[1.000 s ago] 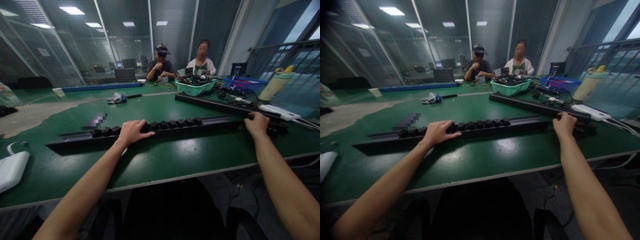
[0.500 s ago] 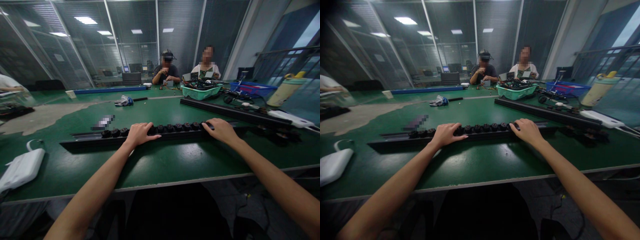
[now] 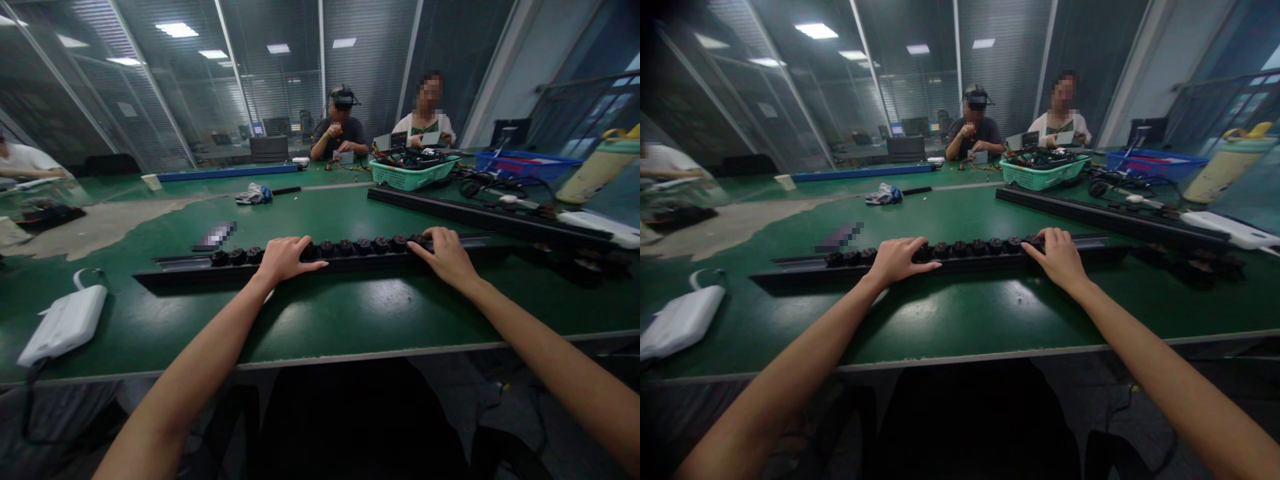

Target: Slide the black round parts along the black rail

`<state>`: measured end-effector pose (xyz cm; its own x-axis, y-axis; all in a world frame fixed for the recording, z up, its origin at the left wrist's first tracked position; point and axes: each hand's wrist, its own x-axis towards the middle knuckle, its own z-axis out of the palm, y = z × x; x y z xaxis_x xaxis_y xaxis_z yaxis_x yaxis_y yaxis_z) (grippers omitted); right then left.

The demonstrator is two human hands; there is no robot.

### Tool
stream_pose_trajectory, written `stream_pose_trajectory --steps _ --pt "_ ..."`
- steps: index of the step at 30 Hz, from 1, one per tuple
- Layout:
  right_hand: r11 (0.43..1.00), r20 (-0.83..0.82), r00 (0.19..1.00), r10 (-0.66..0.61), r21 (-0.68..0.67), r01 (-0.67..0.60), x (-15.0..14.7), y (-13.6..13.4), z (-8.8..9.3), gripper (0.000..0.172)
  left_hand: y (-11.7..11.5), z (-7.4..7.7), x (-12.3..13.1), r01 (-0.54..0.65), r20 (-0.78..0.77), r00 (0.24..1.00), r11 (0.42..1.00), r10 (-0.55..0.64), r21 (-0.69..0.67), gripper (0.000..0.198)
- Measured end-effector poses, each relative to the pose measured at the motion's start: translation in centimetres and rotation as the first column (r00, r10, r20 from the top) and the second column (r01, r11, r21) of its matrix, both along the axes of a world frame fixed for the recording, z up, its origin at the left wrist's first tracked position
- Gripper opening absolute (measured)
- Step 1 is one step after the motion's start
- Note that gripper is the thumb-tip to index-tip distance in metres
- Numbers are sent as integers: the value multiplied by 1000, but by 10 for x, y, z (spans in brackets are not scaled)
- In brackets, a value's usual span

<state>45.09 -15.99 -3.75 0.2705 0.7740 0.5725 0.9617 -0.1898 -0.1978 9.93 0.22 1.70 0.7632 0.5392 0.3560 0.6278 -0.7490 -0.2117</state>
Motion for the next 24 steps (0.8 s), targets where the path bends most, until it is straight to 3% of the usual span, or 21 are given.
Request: stream_pose_trajectory --steps 24 --pt "999 -63 998 31 -15 -32 2 -2 6 40 1 0 1 -8 -16 1000 1000 8 12 79"
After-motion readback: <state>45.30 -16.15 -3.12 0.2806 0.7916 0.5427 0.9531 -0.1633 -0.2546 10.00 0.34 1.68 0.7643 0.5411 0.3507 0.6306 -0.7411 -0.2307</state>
